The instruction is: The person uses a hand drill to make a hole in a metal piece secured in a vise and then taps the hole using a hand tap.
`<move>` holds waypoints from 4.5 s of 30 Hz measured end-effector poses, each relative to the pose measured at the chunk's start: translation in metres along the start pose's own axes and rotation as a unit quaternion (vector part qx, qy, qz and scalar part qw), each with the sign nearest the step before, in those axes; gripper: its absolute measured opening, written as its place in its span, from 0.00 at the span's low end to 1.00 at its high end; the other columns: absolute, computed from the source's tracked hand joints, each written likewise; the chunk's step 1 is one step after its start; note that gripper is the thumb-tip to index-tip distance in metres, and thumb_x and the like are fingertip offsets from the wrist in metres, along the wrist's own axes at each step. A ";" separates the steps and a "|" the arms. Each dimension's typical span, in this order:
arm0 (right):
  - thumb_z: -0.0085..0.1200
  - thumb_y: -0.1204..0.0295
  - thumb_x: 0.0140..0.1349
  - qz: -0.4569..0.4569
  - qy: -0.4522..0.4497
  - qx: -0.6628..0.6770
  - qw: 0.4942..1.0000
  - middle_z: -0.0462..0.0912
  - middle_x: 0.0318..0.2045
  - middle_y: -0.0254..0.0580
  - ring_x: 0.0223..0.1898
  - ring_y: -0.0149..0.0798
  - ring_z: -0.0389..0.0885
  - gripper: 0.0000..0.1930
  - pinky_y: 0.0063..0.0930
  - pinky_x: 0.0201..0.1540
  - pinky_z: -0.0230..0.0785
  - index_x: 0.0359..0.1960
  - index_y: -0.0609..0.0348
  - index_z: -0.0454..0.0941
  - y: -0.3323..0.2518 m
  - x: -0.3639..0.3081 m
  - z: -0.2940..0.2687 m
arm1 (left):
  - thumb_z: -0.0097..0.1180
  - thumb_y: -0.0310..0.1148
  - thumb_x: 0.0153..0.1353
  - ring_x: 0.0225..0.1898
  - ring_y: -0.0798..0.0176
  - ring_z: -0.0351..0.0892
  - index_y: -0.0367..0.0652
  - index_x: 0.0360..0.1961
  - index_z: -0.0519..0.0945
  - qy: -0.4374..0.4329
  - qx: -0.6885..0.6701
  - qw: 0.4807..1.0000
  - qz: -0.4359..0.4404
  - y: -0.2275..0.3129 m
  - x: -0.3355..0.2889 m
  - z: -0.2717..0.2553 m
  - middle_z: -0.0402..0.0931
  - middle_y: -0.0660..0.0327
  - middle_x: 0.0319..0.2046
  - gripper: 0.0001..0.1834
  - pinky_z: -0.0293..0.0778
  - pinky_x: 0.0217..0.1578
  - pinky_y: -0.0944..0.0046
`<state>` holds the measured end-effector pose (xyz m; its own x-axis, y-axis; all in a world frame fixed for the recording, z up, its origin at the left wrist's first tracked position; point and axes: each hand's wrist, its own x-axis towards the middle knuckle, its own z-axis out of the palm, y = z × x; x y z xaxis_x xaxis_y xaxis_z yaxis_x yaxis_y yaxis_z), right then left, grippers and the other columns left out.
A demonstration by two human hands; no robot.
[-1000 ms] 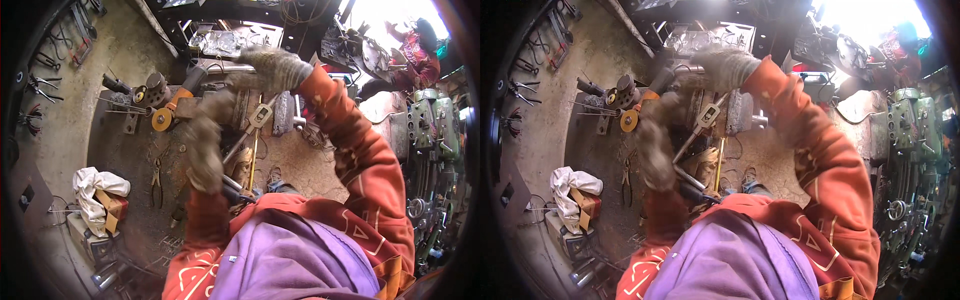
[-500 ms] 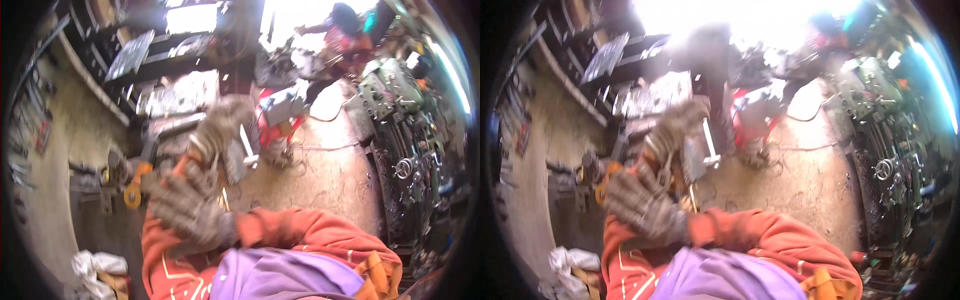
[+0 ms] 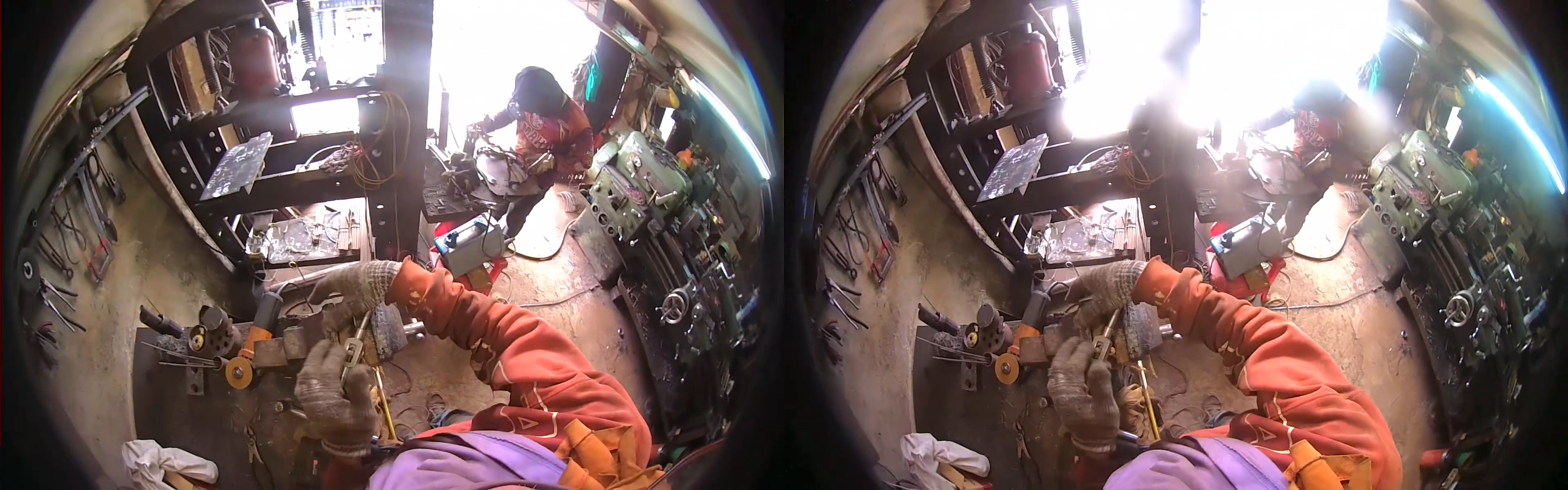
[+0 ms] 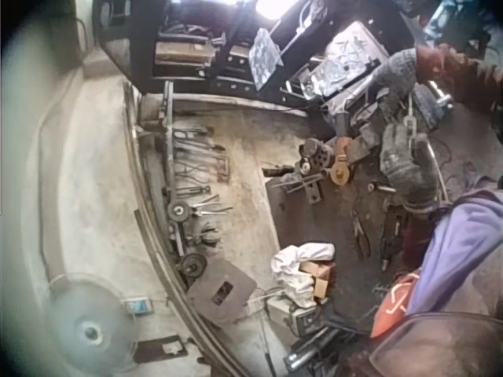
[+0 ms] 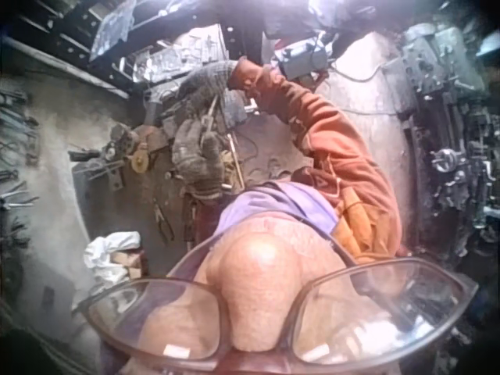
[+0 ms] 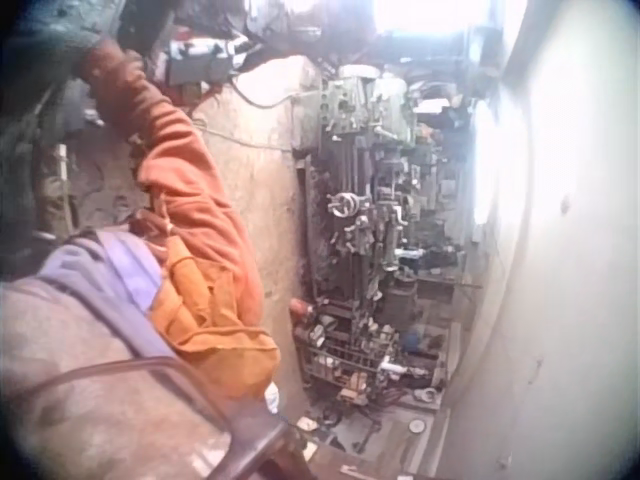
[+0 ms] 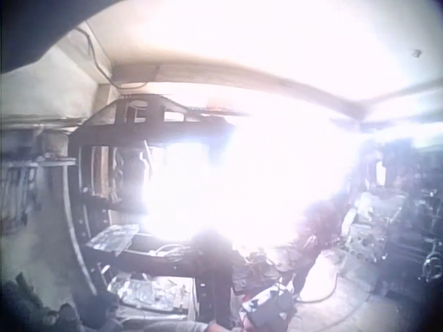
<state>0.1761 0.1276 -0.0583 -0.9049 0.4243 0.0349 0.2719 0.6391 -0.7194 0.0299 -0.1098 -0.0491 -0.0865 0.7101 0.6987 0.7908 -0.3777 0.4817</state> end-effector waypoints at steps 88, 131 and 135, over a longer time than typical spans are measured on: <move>0.85 0.49 0.29 0.017 0.537 0.008 0.844 0.81 0.53 0.59 0.54 0.62 0.82 0.58 0.45 0.61 0.76 0.64 0.65 0.70 -0.017 -0.080 0.142 | 0.60 0.42 0.73 0.33 0.40 0.83 0.45 0.43 0.84 -0.521 0.006 0.840 0.155 0.024 0.003 -0.025 0.81 0.48 0.30 0.12 0.77 0.40 0.41; 0.62 0.43 0.70 -0.084 0.383 0.655 0.646 0.87 0.51 0.38 0.55 0.40 0.84 0.25 0.61 0.65 0.73 0.57 0.46 0.83 0.005 -0.051 0.145 | 0.59 0.50 0.72 0.38 0.42 0.82 0.43 0.32 0.80 -0.271 0.099 0.921 0.261 0.029 0.015 0.030 0.80 0.52 0.32 0.20 0.73 0.38 0.44; 0.66 0.47 0.69 0.028 0.364 0.767 0.527 0.87 0.42 0.34 0.47 0.39 0.84 0.17 0.48 0.55 0.78 0.48 0.43 0.83 -0.040 -0.062 0.126 | 0.61 0.48 0.72 0.31 0.45 0.77 0.46 0.25 0.77 -0.272 0.036 0.916 0.292 -0.002 -0.006 -0.031 0.76 0.54 0.27 0.21 0.70 0.37 0.44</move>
<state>0.1804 -0.0051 -0.1191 -0.3912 0.9060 -0.1615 -0.7991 -0.4215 -0.4286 0.0098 -0.1320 -0.0376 0.6639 0.5976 0.4495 0.6450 -0.7618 0.0603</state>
